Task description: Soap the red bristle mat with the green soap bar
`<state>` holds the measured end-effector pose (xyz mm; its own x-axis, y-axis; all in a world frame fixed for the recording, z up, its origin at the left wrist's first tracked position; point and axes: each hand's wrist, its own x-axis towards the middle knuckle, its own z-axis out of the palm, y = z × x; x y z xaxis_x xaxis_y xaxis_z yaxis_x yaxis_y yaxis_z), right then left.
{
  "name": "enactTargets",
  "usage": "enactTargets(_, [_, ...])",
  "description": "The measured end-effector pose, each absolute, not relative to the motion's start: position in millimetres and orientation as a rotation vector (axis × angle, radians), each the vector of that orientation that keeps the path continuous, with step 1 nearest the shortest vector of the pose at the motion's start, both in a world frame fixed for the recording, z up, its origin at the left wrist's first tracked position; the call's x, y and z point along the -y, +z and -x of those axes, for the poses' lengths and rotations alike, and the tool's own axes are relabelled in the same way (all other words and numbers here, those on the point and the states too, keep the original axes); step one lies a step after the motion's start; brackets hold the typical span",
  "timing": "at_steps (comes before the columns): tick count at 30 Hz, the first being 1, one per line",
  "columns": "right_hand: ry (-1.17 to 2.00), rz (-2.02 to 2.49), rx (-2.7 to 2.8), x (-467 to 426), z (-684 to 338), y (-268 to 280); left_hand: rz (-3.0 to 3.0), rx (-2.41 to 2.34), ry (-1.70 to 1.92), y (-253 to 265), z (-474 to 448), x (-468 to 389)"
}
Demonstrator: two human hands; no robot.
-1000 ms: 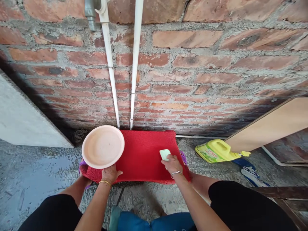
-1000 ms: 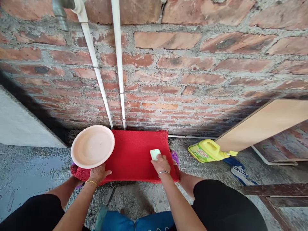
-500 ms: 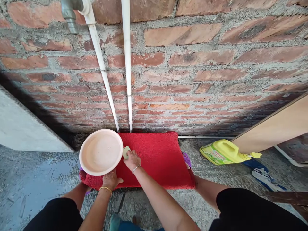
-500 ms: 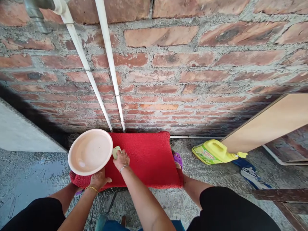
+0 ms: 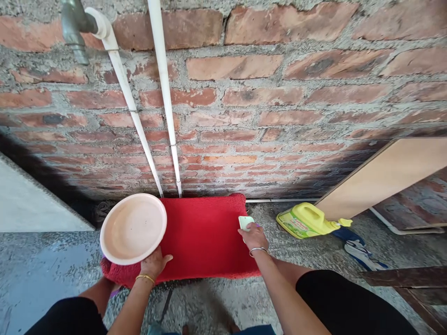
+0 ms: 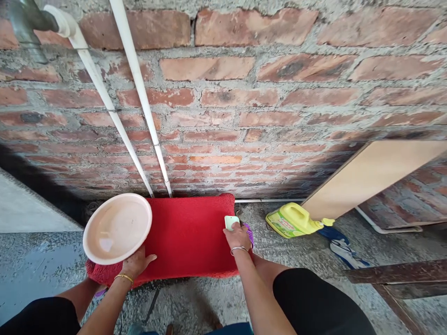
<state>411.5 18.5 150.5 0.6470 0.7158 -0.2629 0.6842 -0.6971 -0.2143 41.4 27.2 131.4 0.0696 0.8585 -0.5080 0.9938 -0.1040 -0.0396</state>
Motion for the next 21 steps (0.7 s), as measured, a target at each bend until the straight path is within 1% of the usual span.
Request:
enactTargets(3, [0.614,2.690,1.232,-27.0,-383.3,158.0,-2.002,-1.852,-0.620,133.6,-52.8,-30.7])
enactTargets(7, [0.784,2.453,1.546,-61.3,-297.9,161.1,-1.929,-1.840,-0.643,133.0,-61.5,-33.8])
enactTargets(10, [0.857,2.315,1.739,-86.5,-236.1,156.2,-1.892,-1.857,-0.617,130.4,-62.8,-34.4])
enactTargets(13, [0.875,2.162,1.979,-102.8,-201.5,149.9,-1.876,-1.869,-0.590,129.0,-62.9,-35.4])
enactTargets(17, [0.801,2.135,2.117,-110.4,-221.0,146.6,-1.869,-1.848,-0.618,129.6,-63.6,-39.3])
enactTargets(21, [0.706,2.384,1.900,-98.1,-306.0,150.4,-1.884,-1.820,-0.641,126.4,-64.1,-43.4])
